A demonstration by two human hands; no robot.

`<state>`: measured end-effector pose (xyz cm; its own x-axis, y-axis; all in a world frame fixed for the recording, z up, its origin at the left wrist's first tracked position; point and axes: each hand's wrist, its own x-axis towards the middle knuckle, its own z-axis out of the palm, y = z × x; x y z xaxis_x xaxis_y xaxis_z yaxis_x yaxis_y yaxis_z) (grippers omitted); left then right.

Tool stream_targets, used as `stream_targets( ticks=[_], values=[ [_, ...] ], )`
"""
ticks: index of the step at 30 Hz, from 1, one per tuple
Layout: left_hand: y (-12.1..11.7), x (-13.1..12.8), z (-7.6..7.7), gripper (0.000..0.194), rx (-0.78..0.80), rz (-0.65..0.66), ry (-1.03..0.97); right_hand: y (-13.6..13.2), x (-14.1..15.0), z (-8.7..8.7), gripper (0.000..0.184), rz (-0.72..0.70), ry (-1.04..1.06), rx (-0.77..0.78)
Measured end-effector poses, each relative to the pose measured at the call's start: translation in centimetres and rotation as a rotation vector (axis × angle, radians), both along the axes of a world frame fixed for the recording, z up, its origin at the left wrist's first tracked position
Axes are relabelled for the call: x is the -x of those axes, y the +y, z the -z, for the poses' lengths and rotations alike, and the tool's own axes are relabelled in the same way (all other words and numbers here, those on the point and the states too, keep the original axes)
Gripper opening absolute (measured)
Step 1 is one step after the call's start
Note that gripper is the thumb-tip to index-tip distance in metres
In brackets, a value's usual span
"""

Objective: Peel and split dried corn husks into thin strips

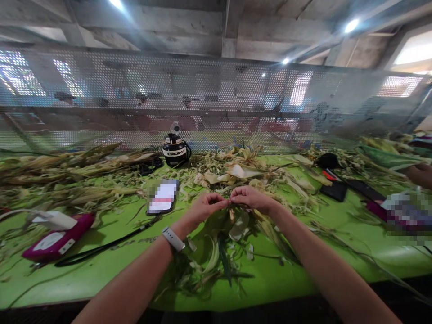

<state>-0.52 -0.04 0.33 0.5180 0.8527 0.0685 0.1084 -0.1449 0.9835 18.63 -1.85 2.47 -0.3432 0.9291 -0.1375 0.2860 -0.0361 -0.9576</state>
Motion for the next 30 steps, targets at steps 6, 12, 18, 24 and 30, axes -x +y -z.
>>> stream_targets(
  ticks=[6, 12, 18, 24, 30],
  values=[
    [-0.06, 0.13, 0.01, 0.029, 0.092, 0.042, -0.045, -0.01, 0.04, -0.08, 0.022, -0.006, -0.002, 0.001],
    [-0.19, -0.03, -0.11, 0.029, 0.126, 0.031, -0.072, -0.13, 0.14, -0.27, 0.019, -0.011, -0.003, 0.002],
    [0.06, -0.13, 0.27, 0.028, -0.029, 0.032, -0.056, -0.06, 0.10, -0.28, 0.018, -0.016, -0.030, 0.014],
    [0.22, -0.11, 0.57, 0.024, -0.440, -0.013, -0.013, -0.04, 0.07, -0.15, 0.021, -0.023, 0.000, 0.013],
    [0.02, 0.26, 0.24, 0.015, -0.910, -0.010, 0.075, -0.16, 0.04, -0.34, 0.026, -0.034, 0.037, 0.020]
  ],
)
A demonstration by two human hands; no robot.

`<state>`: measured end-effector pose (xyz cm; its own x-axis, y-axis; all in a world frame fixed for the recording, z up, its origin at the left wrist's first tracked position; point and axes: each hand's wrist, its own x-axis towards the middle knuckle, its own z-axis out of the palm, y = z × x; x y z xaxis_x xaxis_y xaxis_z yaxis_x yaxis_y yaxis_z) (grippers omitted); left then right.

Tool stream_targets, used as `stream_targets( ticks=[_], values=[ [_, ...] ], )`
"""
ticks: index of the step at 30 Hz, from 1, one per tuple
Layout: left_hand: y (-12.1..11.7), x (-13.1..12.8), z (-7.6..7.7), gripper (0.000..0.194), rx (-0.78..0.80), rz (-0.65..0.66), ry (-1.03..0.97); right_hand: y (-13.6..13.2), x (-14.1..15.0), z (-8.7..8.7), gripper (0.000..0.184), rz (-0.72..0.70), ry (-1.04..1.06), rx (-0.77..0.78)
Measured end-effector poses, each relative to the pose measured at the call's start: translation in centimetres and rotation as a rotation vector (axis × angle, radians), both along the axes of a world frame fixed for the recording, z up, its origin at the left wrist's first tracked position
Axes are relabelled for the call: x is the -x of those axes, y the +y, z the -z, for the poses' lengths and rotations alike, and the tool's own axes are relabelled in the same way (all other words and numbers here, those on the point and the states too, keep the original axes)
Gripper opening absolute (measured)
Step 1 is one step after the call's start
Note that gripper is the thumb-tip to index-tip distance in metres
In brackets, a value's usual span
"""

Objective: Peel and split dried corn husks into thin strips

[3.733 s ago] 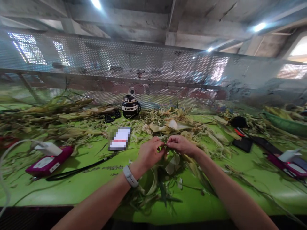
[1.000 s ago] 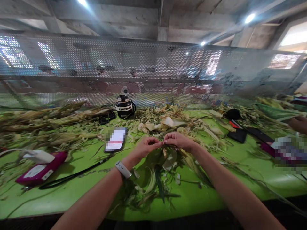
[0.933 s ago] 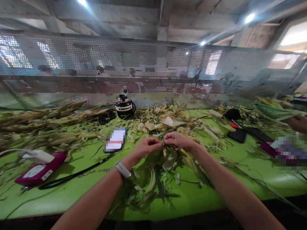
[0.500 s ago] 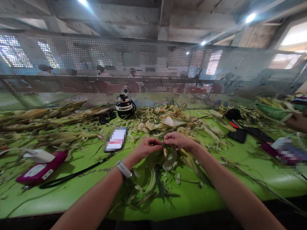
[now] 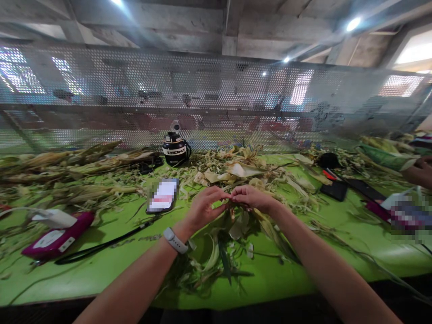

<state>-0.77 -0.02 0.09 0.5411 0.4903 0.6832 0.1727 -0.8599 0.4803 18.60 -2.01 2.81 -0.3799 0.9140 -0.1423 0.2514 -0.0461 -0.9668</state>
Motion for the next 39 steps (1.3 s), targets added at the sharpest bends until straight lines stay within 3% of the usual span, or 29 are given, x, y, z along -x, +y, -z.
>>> stream_targets(
  ticks=[15, 29, 33, 39],
  values=[
    [0.2, 0.2, 0.2, 0.013, -0.021, 0.015, 0.072, 0.1, -0.1, 0.1, 0.026, -0.011, -0.010, -0.016],
    [0.2, 0.1, 0.1, 0.014, 0.079, 0.034, 0.020, 0.3, -0.2, 0.4, 0.034, -0.005, -0.024, -0.014],
    [0.2, -0.1, -0.2, 0.017, 0.244, 0.015, -0.152, 0.3, -0.3, 0.2, 0.037, 0.009, -0.016, -0.008],
    [0.3, -0.1, -1.0, 0.032, 0.806, -0.016, -0.361, 0.1, -0.3, -0.1, 0.040, 0.043, -0.003, -0.003]
  ],
)
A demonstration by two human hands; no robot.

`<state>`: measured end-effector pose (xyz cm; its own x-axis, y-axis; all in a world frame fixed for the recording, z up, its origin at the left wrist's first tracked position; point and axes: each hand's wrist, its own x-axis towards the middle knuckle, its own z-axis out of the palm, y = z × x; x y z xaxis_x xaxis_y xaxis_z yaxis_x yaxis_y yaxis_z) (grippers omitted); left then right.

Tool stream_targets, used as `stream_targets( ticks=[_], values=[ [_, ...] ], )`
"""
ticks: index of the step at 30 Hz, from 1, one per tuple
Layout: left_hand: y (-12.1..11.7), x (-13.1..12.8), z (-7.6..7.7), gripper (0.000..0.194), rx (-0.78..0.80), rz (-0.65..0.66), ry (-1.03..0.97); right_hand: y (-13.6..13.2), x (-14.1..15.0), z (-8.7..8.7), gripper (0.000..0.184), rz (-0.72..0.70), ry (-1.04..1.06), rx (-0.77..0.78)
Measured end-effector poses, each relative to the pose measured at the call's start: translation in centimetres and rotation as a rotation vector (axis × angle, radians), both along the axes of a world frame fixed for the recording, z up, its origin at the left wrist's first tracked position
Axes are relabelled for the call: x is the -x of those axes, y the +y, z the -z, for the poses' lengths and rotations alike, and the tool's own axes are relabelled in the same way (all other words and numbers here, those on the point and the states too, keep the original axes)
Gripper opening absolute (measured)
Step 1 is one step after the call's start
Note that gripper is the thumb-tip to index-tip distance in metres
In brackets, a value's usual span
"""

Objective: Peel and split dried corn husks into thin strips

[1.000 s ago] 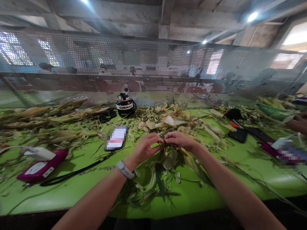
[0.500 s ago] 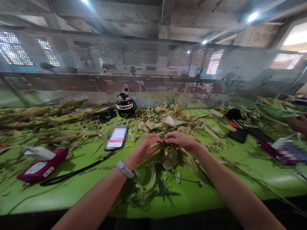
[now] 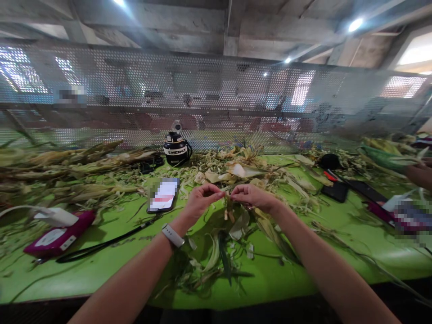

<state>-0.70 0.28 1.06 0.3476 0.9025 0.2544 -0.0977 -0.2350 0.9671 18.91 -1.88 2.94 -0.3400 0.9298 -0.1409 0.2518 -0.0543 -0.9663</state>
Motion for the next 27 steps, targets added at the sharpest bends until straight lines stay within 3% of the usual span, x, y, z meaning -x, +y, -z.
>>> stream_targets(
  ticks=[6, 10, 16, 21, 27],
  values=[
    [0.2, 0.2, 0.4, 0.033, 0.303, 0.140, -0.148, 0.0, -0.6, -0.1, 0.042, -0.064, -0.021, 0.024],
    [0.2, 0.3, 0.5, 0.035, 0.401, 0.231, -0.175, -0.1, -0.9, -0.2, 0.041, -0.139, -0.068, 0.067],
    [0.2, 0.2, 0.6, 0.036, 0.379, 0.329, -0.190, -0.1, -0.8, -0.1, 0.040, -0.151, -0.094, 0.061],
    [0.2, 0.4, 0.1, 0.035, 0.379, 0.286, -0.134, 0.0, -0.9, 0.0, 0.039, -0.170, -0.134, 0.053],
    [1.3, 2.0, -1.0, 0.030, 0.269, 0.168, 0.243, 0.3, -0.7, 0.7, 0.039, -0.212, -0.158, 0.037]
  ],
)
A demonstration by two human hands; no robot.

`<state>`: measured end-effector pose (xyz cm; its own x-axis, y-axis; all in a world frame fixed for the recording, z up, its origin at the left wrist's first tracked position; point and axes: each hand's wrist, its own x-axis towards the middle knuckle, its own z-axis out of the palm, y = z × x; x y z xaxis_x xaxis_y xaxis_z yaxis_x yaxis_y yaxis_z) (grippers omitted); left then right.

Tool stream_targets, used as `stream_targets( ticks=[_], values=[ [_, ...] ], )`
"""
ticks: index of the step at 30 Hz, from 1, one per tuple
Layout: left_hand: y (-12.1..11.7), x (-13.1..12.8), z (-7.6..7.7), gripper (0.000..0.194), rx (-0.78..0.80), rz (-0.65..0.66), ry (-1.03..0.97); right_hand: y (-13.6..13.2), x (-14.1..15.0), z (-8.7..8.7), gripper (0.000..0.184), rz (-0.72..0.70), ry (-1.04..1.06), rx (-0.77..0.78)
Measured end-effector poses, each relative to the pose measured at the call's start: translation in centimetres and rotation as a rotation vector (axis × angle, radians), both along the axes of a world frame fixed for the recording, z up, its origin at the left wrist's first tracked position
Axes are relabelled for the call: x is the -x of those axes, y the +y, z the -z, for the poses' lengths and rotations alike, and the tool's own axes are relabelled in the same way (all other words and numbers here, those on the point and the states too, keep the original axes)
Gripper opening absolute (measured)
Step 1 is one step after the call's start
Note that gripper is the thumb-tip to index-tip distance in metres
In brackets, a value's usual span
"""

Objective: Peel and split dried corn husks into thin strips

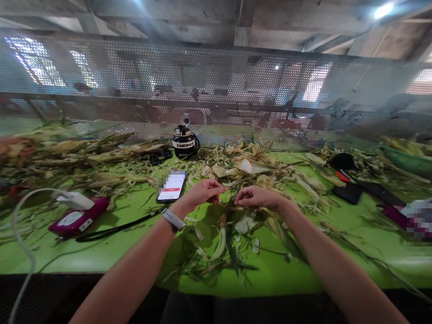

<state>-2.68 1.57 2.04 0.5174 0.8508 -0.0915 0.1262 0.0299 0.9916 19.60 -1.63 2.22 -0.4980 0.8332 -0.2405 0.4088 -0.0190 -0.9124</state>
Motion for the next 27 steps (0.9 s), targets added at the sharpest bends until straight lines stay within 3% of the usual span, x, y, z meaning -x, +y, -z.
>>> stream_targets(
  ticks=[4, 8, 16, 21, 27],
  values=[
    [0.6, 1.5, -0.5, 0.023, -0.115, 0.212, 0.269, 0.1, 0.2, 0.2, 0.038, -0.013, -0.016, -0.026],
    [0.8, 1.8, 0.0, 0.017, -0.196, 0.404, 0.401, 0.0, 0.2, 0.1, 0.038, -0.039, -0.079, -0.052],
    [0.6, 0.2, 1.4, 0.026, -0.357, 0.303, 0.345, 0.0, 0.4, 0.2, 0.034, -0.126, -0.154, -0.198],
    [-0.2, -0.5, 1.2, 0.013, -0.407, 0.312, 0.315, 0.0, 1.1, 0.2, 0.038, 0.031, -0.034, -0.297],
    [0.0, -0.8, 1.8, 0.016, -0.220, 0.340, 0.120, 0.4, 1.6, 1.1, 0.035, 0.216, 0.013, -0.481]
  ],
)
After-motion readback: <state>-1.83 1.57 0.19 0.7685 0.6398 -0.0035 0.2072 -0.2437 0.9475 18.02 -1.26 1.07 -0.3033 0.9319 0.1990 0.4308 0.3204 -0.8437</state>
